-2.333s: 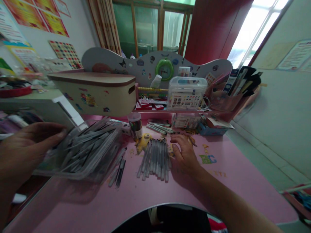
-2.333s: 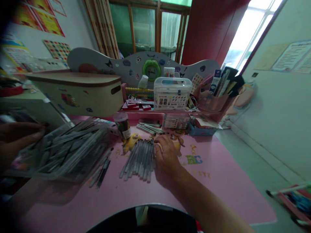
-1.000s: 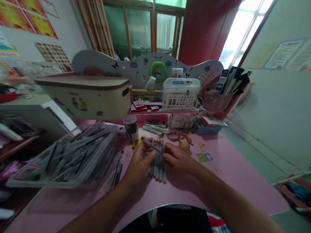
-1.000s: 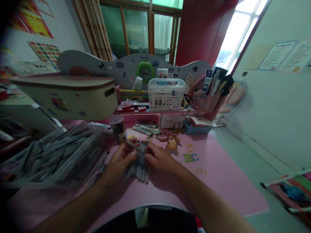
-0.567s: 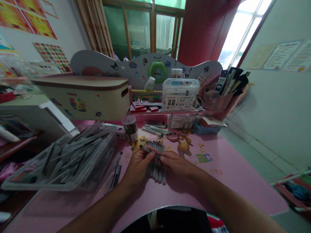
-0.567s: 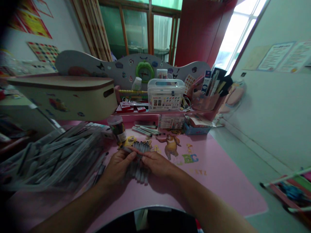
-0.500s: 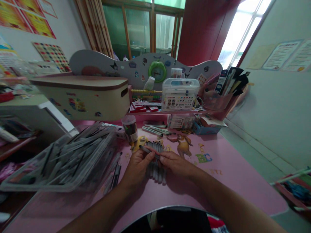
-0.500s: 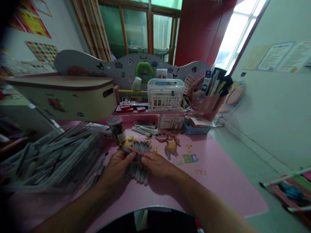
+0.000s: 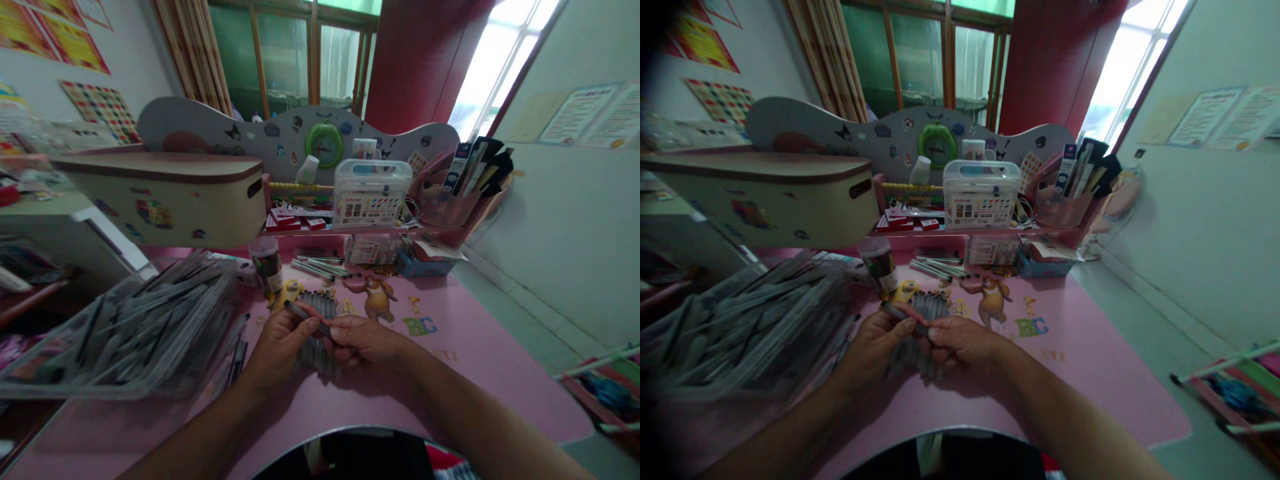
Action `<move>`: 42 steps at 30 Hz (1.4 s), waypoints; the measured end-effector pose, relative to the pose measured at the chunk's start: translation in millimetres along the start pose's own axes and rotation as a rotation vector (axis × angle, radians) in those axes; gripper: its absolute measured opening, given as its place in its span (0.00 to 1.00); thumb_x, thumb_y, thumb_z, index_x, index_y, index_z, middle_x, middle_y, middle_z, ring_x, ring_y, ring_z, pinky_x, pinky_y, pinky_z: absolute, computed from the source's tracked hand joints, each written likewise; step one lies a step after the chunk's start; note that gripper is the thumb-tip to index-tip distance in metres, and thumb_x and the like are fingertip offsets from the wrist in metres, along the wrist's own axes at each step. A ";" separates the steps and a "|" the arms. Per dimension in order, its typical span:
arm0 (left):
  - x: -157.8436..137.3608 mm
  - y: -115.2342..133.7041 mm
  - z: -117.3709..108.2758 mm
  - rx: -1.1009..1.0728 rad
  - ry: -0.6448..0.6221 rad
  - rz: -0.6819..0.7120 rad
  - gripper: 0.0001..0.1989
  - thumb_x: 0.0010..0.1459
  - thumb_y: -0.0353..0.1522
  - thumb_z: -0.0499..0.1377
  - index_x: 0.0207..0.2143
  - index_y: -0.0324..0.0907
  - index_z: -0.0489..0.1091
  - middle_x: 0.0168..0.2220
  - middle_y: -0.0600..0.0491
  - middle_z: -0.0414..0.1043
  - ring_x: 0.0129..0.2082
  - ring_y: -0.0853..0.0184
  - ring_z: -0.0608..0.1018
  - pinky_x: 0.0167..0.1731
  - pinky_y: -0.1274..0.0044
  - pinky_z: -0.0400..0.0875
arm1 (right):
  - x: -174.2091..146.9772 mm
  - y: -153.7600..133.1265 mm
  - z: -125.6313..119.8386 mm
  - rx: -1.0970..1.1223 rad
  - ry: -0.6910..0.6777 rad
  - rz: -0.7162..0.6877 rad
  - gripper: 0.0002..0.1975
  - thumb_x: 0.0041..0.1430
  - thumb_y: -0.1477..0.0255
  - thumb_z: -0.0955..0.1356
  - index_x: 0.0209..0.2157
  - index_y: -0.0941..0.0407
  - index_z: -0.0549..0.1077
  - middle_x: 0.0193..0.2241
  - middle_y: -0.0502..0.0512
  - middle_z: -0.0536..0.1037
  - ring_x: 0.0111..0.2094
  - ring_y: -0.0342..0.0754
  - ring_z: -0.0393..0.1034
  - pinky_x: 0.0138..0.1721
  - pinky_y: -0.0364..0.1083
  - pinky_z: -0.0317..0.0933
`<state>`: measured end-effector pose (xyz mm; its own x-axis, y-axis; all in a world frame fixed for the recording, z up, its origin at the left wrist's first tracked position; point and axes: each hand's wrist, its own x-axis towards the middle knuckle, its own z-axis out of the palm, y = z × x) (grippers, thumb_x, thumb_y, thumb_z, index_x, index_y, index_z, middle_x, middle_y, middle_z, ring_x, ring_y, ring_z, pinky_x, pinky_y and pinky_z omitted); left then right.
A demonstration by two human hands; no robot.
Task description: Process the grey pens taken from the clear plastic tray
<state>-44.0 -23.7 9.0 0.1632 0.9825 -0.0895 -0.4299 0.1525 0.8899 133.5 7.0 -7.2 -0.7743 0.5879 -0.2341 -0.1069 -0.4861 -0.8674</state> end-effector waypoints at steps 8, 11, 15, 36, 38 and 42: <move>4.7 -0.9 2.9 0.071 0.194 0.083 0.12 0.48 0.33 0.71 0.31 0.38 0.73 0.27 0.53 0.76 0.24 0.69 0.77 0.25 0.79 0.73 | -1.3 -6.3 21.2 -1.004 0.386 -0.334 0.14 0.70 0.66 0.58 0.42 0.55 0.72 0.36 0.57 0.76 0.37 0.49 0.69 0.39 0.47 0.59; 5.7 -1.5 3.8 0.062 0.216 0.081 0.12 0.48 0.34 0.71 0.32 0.38 0.74 0.28 0.52 0.77 0.25 0.67 0.78 0.25 0.77 0.73 | -0.6 -2.9 26.9 -1.284 0.497 -0.218 0.15 0.69 0.68 0.58 0.47 0.57 0.72 0.37 0.61 0.78 0.35 0.52 0.70 0.37 0.48 0.58; 4.0 -0.5 5.4 0.026 0.171 0.070 0.13 0.47 0.34 0.71 0.32 0.39 0.73 0.27 0.52 0.77 0.24 0.66 0.78 0.24 0.77 0.73 | 0.6 -3.2 29.5 -1.332 0.549 -0.158 0.15 0.68 0.68 0.59 0.48 0.58 0.72 0.37 0.62 0.78 0.35 0.52 0.70 0.36 0.48 0.58; 3.7 9.6 -2.4 0.113 -0.026 0.026 0.12 0.45 0.36 0.73 0.27 0.40 0.76 0.24 0.52 0.76 0.23 0.67 0.76 0.25 0.77 0.70 | -3.1 -6.1 11.1 -0.323 0.059 -0.051 0.16 0.62 0.57 0.68 0.35 0.56 0.69 0.22 0.45 0.67 0.20 0.39 0.57 0.23 0.40 0.54; 2.9 5.7 2.0 0.070 0.036 0.017 0.12 0.45 0.35 0.72 0.28 0.39 0.75 0.25 0.52 0.76 0.23 0.66 0.76 0.24 0.77 0.71 | -3.2 -6.9 17.5 -0.645 0.232 -0.200 0.13 0.66 0.61 0.64 0.41 0.56 0.72 0.33 0.52 0.76 0.32 0.44 0.68 0.34 0.44 0.61; 4.9 2.1 2.9 0.069 0.105 0.053 0.13 0.46 0.34 0.72 0.30 0.39 0.74 0.28 0.51 0.78 0.26 0.66 0.78 0.27 0.76 0.72 | -3.2 -5.9 29.0 -1.137 0.505 -0.181 0.13 0.69 0.64 0.61 0.47 0.56 0.72 0.40 0.59 0.79 0.39 0.51 0.72 0.39 0.47 0.60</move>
<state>-41.6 -18.8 11.7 0.0463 0.9953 -0.0848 -0.3725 0.0960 0.9231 118.5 -10.7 11.4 -0.4529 0.8916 0.0035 0.6056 0.3105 -0.7327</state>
